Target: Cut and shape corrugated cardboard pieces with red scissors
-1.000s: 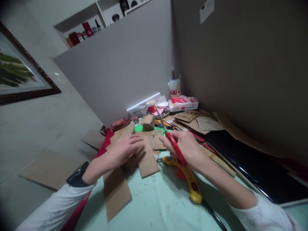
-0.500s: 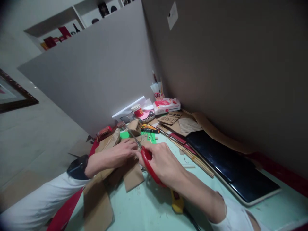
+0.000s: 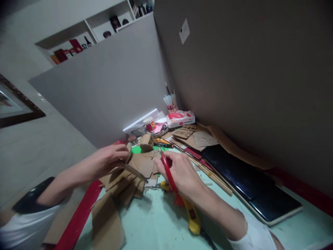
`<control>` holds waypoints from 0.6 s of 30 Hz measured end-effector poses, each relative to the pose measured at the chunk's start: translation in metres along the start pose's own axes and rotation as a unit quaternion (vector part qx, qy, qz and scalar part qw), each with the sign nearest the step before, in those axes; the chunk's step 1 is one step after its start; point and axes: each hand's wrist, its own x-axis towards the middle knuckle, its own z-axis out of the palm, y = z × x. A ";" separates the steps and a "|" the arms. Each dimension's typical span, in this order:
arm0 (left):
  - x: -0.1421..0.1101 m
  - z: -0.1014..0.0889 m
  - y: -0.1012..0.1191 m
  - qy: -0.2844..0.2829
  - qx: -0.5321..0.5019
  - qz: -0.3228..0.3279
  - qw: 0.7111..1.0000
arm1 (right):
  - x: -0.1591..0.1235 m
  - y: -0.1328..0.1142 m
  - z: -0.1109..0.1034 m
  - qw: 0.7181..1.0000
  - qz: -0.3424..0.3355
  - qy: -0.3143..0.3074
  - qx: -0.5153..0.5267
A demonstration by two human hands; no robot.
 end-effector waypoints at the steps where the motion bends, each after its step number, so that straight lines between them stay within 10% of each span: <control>1: -0.009 -0.007 0.003 0.042 -0.034 -0.035 0.998 | 0.000 0.000 -0.001 1.000 0.003 0.001 0.001; 6: -0.039 0.019 0.017 0.312 -0.294 -0.186 0.884 | -0.006 -0.002 0.005 0.999 -0.013 -0.034 0.013; 12: -0.027 0.085 0.026 0.432 -0.535 -0.236 0.687 | -0.019 -0.007 0.015 0.984 -0.033 -0.173 -0.006; 18: -0.018 0.089 0.034 0.512 -0.569 -0.212 0.607 | -0.028 -0.023 0.008 0.980 -0.041 -0.195 0.000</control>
